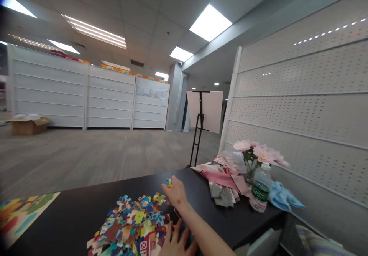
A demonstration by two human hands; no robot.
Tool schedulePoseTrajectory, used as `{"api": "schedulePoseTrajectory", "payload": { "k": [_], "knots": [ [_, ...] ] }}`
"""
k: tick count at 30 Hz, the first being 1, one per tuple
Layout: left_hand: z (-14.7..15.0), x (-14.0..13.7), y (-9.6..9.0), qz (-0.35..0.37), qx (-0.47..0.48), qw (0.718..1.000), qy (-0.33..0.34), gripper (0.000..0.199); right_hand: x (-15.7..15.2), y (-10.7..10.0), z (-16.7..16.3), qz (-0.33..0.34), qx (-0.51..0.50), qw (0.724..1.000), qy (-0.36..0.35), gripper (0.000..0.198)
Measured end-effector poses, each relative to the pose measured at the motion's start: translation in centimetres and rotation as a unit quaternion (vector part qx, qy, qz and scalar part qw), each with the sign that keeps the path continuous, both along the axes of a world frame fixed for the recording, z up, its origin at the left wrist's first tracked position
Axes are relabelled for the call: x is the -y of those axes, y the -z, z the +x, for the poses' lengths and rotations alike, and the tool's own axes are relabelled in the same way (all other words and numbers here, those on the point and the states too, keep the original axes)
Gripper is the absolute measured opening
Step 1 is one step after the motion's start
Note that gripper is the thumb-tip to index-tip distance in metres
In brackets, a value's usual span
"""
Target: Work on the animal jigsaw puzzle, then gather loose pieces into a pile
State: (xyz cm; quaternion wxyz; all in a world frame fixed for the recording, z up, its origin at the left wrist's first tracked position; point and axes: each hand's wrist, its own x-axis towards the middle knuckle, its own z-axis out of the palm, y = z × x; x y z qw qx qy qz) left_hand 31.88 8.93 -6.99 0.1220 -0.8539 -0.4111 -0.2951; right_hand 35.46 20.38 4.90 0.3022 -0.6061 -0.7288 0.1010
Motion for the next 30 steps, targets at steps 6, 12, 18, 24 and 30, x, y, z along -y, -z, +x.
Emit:
{"api": "schedulePoseTrajectory", "payload": {
  "k": [6,12,18,24,30],
  "knots": [
    [0.6,-3.7,-0.1,-0.043,-0.009,0.999,0.000,0.036,-1.9,-2.0,5.7,0.021,-0.087,0.996,0.031,0.031],
    [2.3,-4.3,0.6,-0.090,-0.009,0.996,0.023,0.018,0.9,0.7,10.9,0.018,-0.118,0.992,0.030,0.040],
    [3.3,-4.3,1.3,-0.164,0.038,0.985,-0.020,0.017,3.4,2.9,13.0,-0.020,-0.105,0.994,0.021,0.039],
    [3.2,-3.3,0.7,-0.267,0.107,0.954,-0.079,0.059,3.6,3.4,12.5,-0.022,-0.037,0.999,0.001,0.027],
    [4.1,-4.4,-1.5,-0.363,0.125,0.915,-0.123,0.068,3.0,2.7,11.6,-0.047,-0.032,0.998,-0.007,0.029]
  ]
}}
